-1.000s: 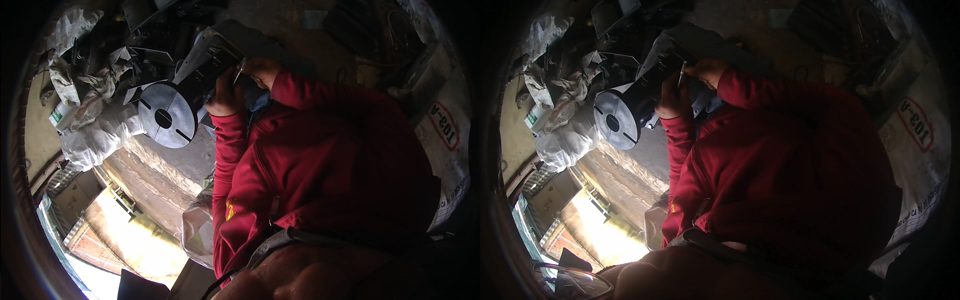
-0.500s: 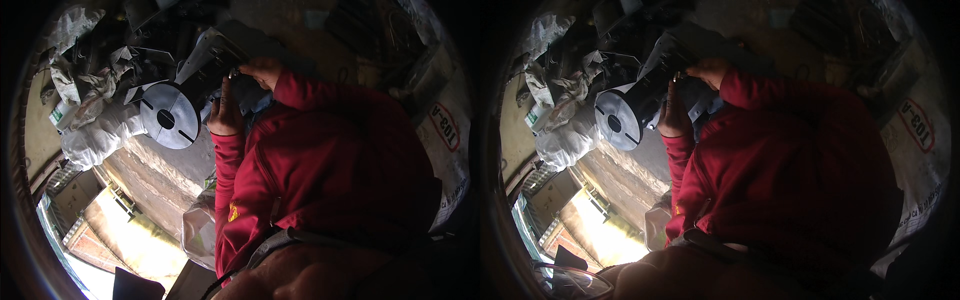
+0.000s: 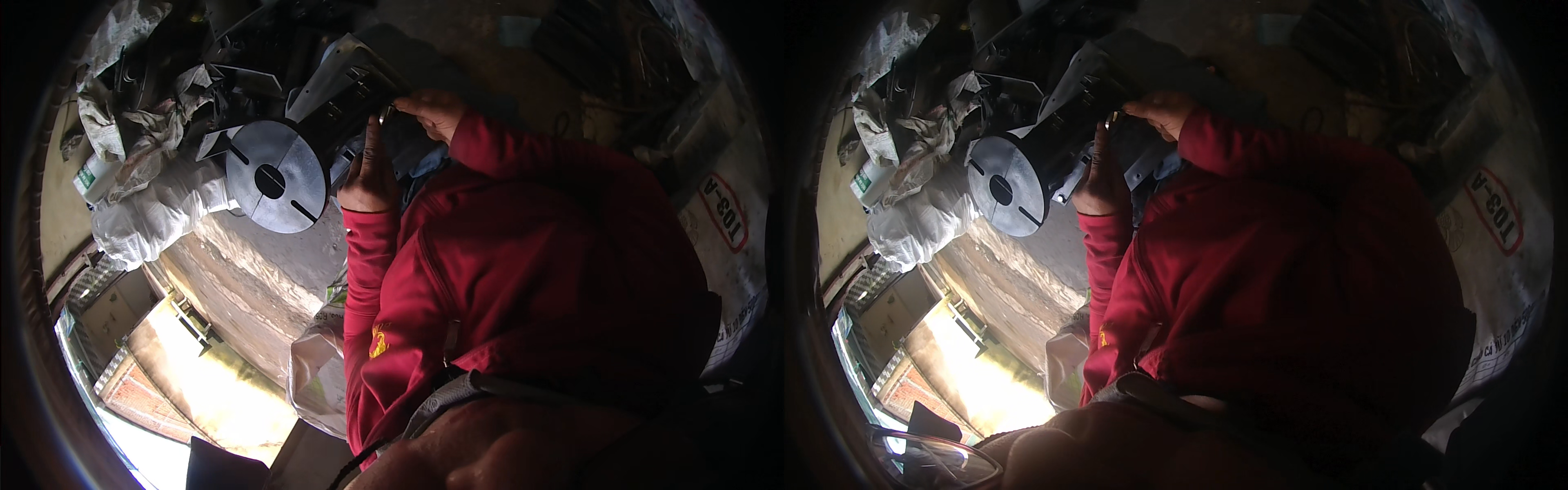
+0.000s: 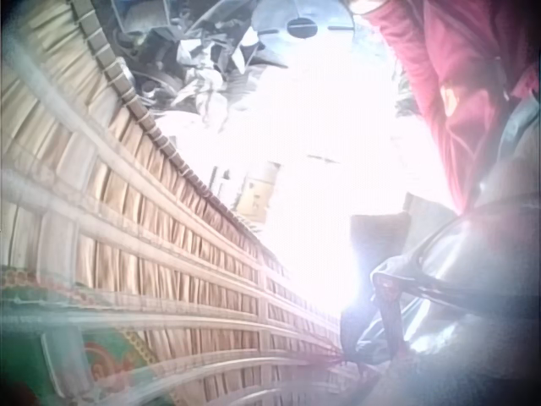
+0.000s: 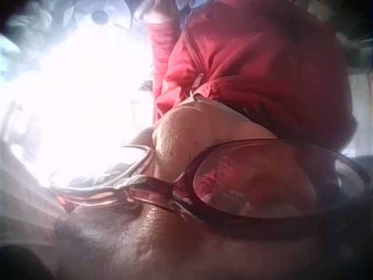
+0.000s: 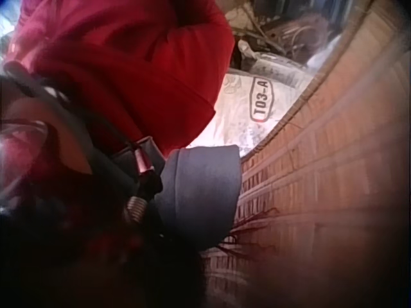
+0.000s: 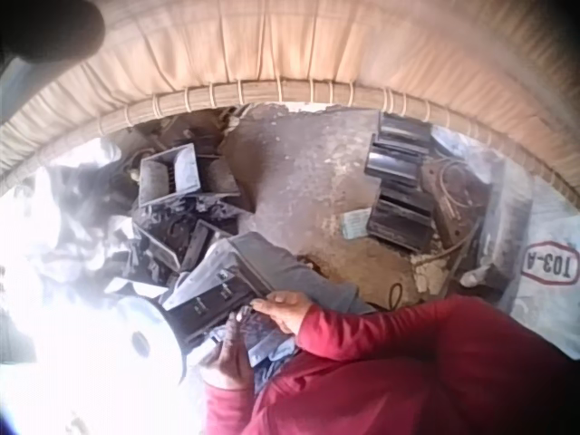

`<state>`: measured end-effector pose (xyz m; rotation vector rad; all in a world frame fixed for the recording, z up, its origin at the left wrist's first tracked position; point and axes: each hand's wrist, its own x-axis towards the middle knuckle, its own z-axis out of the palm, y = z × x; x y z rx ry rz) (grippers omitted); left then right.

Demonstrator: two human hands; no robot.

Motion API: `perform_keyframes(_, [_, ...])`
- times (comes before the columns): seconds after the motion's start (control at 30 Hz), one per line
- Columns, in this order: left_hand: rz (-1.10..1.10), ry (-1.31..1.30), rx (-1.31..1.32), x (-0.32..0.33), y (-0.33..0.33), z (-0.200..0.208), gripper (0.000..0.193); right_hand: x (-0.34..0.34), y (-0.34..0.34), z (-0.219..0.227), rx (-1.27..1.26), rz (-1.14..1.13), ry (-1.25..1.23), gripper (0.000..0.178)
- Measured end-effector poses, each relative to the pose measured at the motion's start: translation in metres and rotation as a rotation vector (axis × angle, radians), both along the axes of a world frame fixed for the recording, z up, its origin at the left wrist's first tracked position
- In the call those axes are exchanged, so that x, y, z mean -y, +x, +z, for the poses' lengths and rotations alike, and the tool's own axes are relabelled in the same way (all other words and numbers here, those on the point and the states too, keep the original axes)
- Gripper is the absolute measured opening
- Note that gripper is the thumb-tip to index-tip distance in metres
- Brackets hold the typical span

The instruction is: The person sits on the floor and assembles a metal component by inserting bolts and tightening them with a wrench. They handle a circular metal piece and a rectangular frame, repeatedly adjusting and securing the parts together.

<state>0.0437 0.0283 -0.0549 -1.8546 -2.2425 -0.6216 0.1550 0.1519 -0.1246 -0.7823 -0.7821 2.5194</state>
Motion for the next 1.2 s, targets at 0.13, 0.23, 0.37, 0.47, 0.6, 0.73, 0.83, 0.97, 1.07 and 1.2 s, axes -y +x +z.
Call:
perform_keyframes(0.13, [-0.025, 0.214, 0.153, 0.001, 0.002, 0.005, 0.055, 0.004, 0.000, -0.006, 0.088, -0.003, 0.094, 0.035])
perform_keyframes(0.23, [-0.008, 0.216, 0.133, 0.002, 0.004, 0.009, 0.057, 0.001, 0.002, -0.002, 0.082, 0.016, -0.019, 0.026])
perform_keyframes(0.37, [0.022, 0.038, -0.050, 0.001, 0.007, 0.011, 0.061, 0.002, 0.005, 0.005, 0.056, 0.015, -0.015, 0.024])
perform_keyframes(0.47, [-0.004, 0.127, 0.032, -0.001, 0.004, 0.010, 0.062, 0.003, 0.004, 0.002, 0.057, -0.002, 0.018, 0.023])
perform_keyframes(0.6, [-0.025, 0.165, 0.076, -0.002, 0.001, 0.012, 0.063, 0.002, 0.006, -0.004, 0.025, 0.008, -0.006, 0.023])
perform_keyframes(0.73, [0.168, -0.440, 0.039, -0.003, 0.010, 0.024, 0.059, 0.005, 0.006, 0.004, 0.030, 0.001, 0.013, 0.029])
perform_keyframes(0.83, [0.027, -0.041, -0.006, 0.000, 0.003, 0.019, 0.057, 0.002, 0.004, 0.010, 0.050, -0.023, 0.037, 0.038])
perform_keyframes(0.97, [-0.064, 0.098, 0.201, 0.003, -0.001, 0.017, 0.059, 0.003, 0.006, 0.005, 0.082, -0.009, 0.040, 0.037])
perform_keyframes(1.07, [-0.048, 0.209, 0.148, -0.004, 0.002, 0.016, 0.061, 0.004, 0.006, 0.005, 0.085, -0.005, 0.033, 0.029])
perform_keyframes(1.2, [-0.163, 0.291, 0.046, -0.006, 0.001, 0.011, 0.062, 0.002, 0.007, 0.017, 0.107, -0.020, 0.022, 0.027])
